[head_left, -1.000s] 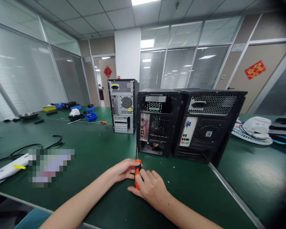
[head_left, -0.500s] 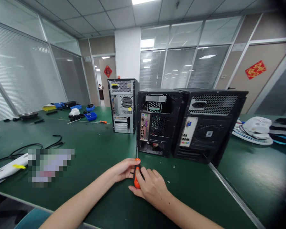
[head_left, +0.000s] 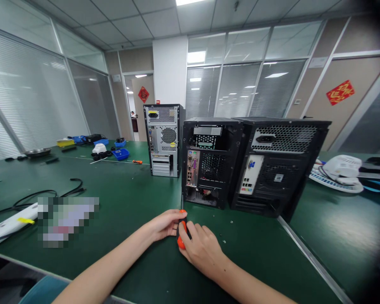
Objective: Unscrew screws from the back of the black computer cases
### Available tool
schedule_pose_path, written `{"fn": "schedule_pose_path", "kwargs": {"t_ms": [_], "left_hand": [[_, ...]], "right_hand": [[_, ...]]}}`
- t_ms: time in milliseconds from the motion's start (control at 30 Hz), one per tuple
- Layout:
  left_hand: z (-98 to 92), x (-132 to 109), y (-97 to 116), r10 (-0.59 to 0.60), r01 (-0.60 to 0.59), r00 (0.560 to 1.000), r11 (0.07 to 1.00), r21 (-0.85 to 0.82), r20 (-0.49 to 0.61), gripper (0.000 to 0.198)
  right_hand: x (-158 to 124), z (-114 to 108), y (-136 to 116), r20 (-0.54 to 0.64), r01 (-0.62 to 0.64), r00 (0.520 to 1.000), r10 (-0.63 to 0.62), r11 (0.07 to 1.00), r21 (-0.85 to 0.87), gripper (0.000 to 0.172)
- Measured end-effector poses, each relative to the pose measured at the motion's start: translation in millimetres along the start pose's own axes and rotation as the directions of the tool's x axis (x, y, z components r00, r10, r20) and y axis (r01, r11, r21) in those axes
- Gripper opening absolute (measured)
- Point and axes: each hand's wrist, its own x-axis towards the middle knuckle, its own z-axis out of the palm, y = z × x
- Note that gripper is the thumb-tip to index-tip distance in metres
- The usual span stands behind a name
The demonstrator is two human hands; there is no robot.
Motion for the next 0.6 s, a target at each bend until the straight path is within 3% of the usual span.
{"fn": "schedule_pose_path", "kwargs": {"t_ms": [600], "left_hand": [[2.6, -0.2, -0.5, 0.019, -0.015, 0.998, 0.998, 0.066, -0.058, 0.048]], "right_hand": [[0.1, -0.9, -1.2, 0.029, 0.057, 0.998, -0.057, 0.998, -0.019, 0.037]]}}
